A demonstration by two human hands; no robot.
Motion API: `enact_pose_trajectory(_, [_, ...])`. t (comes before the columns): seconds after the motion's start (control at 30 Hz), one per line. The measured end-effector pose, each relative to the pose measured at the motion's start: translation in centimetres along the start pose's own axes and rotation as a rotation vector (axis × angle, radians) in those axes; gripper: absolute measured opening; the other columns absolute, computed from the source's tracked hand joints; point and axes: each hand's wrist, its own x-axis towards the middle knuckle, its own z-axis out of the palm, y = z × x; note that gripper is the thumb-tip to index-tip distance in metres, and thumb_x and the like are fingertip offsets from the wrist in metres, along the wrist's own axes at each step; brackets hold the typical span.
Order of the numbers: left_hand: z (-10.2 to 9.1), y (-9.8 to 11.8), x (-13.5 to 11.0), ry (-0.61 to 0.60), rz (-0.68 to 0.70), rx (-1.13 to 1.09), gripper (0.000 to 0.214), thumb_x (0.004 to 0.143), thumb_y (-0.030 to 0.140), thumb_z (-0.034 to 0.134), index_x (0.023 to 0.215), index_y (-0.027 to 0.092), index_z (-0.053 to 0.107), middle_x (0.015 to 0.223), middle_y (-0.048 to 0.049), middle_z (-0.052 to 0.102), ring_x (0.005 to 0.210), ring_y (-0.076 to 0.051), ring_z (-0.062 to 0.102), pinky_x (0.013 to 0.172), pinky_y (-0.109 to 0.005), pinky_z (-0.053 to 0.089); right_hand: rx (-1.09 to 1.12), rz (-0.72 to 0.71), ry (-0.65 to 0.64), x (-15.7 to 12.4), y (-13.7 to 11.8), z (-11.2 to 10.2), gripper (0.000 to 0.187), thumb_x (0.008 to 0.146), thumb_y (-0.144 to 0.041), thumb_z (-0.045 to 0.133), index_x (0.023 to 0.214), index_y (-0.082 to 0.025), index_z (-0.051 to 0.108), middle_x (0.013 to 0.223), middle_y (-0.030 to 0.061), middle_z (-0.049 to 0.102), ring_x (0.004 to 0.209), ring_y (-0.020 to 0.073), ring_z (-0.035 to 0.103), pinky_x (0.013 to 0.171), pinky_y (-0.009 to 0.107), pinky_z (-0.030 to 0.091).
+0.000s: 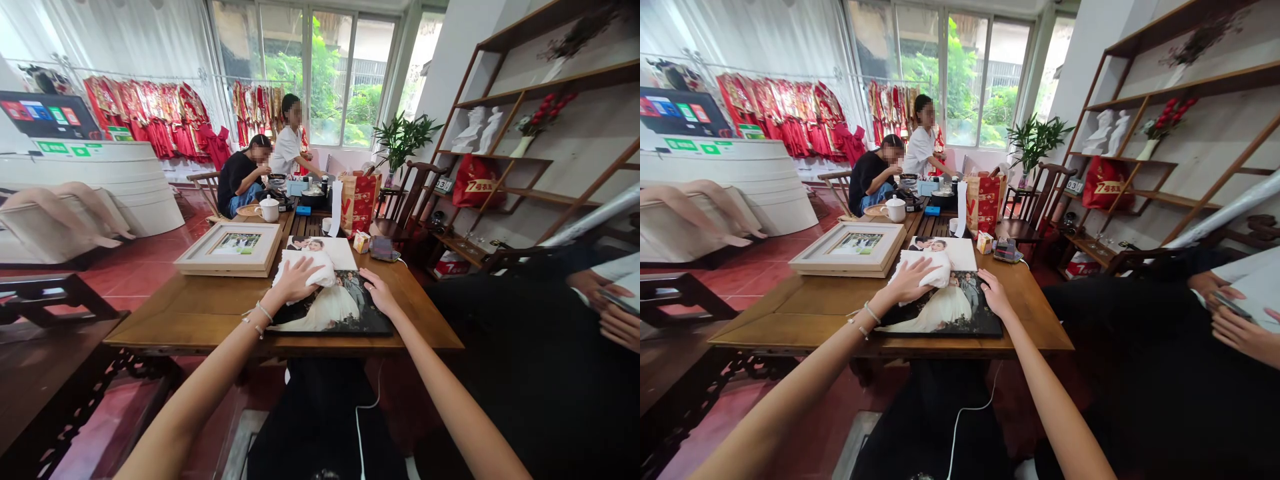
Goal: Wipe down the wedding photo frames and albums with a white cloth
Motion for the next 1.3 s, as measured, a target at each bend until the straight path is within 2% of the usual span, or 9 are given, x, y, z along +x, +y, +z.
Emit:
enact_pose_trajectory(0.1, [-0.2, 0.1, -0.1, 0.001, 0.004, 0.008, 0.052, 0.091, 0.041, 0.036, 0.142, 0.033, 0.027, 0.150, -0.0077, 0.025, 0.137, -0.030, 0.019, 0.103, -0.060, 0.018, 0.001, 0.001, 0.018, 0.0, 0.0, 0.1, 0.043, 0.074, -0.011, 0.046, 0.109, -0.026, 0.066, 0.127, 0.0013, 0.059, 0.126, 0.0193, 0.045, 0.112, 0.046, 0.025])
enact_pose_trajectory(0.2, [-0.5, 0.4, -1.9, 0.008, 0.026, 0.024, 0.053, 0.090, 0.035, 0.037, 0.142, 0.033, 0.027, 0.150, -0.0079, 0.025, 0.137, -0.030, 0.020, 0.104, -0.058, 0.020, -0.001, 0.004, 0.012, 0.0, -0.2, 0.1, 0.043, 0.074, -0.011, 0.046, 0.109, -0.025, 0.066, 0.127, 0.0020, 0.059, 0.126, 0.0194, 0.046, 0.112, 0.046, 0.025])
enact_pose_trajectory(0.5, [-1.3, 3.1, -12.3, -0.032, 0.025, 0.044, 0.069, 0.081, 0.033, 0.048, 0.143, 0.037, 0.020, 0.154, -0.0028, 0.011, 0.139, -0.033, 0.008, 0.106, -0.060, 0.015, 0.015, 0.010, -0.020, 0.0, -0.2, 0.0, 0.043, 0.075, -0.012, 0.046, 0.111, -0.023, 0.065, 0.129, 0.0037, 0.057, 0.126, 0.0199, 0.045, 0.112, 0.045, 0.025])
enact_pose_trajectory(0.63, [-1.7, 4.0, -14.7, -0.055, 0.030, 0.029, 0.073, 0.078, 0.032, 0.050, 0.143, 0.039, 0.018, 0.154, -0.0015, 0.010, 0.139, -0.032, 0.007, 0.106, -0.060, 0.014, 0.023, 0.005, -0.018, -0.1, -0.3, 0.0, 0.041, 0.076, -0.014, 0.047, 0.111, -0.025, 0.065, 0.129, 0.0023, 0.057, 0.127, 0.0194, 0.045, 0.112, 0.045, 0.024])
enact_pose_trajectory(0.73, [-2.0, 3.3, -13.7, -0.073, 0.025, -0.003, 0.072, 0.078, 0.030, 0.048, 0.143, 0.039, 0.018, 0.153, -0.0010, 0.013, 0.139, -0.031, 0.010, 0.106, -0.059, 0.016, 0.029, -0.006, -0.029, -0.1, -0.3, 0.0, 0.040, 0.077, -0.016, 0.047, 0.111, -0.025, 0.065, 0.129, 0.0029, 0.057, 0.127, 0.0199, 0.044, 0.112, 0.045, 0.024])
enact_pose_trajectory(0.93, [-1.1, 0.8, -7.0, -0.028, -0.102, 0.001, 0.058, 0.085, 0.033, 0.042, 0.142, 0.035, 0.027, 0.152, -0.0061, 0.021, 0.138, -0.031, 0.014, 0.104, -0.060, 0.017, 0.024, -0.014, -0.034, -0.3, -0.9, -0.1, 0.034, 0.080, -0.027, 0.053, 0.112, -0.025, 0.064, 0.129, 0.0046, 0.057, 0.127, 0.0212, 0.045, 0.111, 0.045, 0.026])
enact_pose_trajectory(1.07, [-0.2, 0.5, -3.9, 0.031, -0.168, 0.027, 0.055, 0.087, 0.038, 0.041, 0.141, 0.033, 0.030, 0.150, -0.0087, 0.024, 0.137, -0.033, 0.018, 0.102, -0.061, 0.018, -0.001, 0.007, -0.024, -0.4, -1.4, -0.1, 0.044, 0.073, -0.035, 0.065, 0.115, -0.023, 0.063, 0.132, 0.0081, 0.054, 0.127, 0.0247, 0.044, 0.110, 0.046, 0.027])
enact_pose_trajectory(1.17, [-0.2, 1.1, -3.8, 0.028, -0.156, 0.030, 0.057, 0.086, 0.036, 0.043, 0.142, 0.032, 0.029, 0.150, -0.0108, 0.023, 0.137, -0.034, 0.017, 0.102, -0.063, 0.017, -0.004, 0.011, -0.018, -0.4, -1.7, -0.1, 0.045, 0.073, -0.033, 0.065, 0.117, -0.022, 0.062, 0.132, 0.0092, 0.054, 0.128, 0.0251, 0.043, 0.110, 0.046, 0.027])
enact_pose_trajectory(1.3, [-0.9, 2.7, -6.7, -0.016, -0.073, 0.008, 0.064, 0.082, 0.032, 0.048, 0.143, 0.032, 0.026, 0.152, -0.0095, 0.019, 0.138, -0.035, 0.013, 0.103, -0.063, 0.015, 0.023, -0.015, -0.037, -0.4, -1.8, -0.1, 0.043, 0.076, -0.031, 0.061, 0.118, -0.023, 0.061, 0.131, 0.0075, 0.055, 0.127, 0.0238, 0.044, 0.110, 0.046, 0.028])
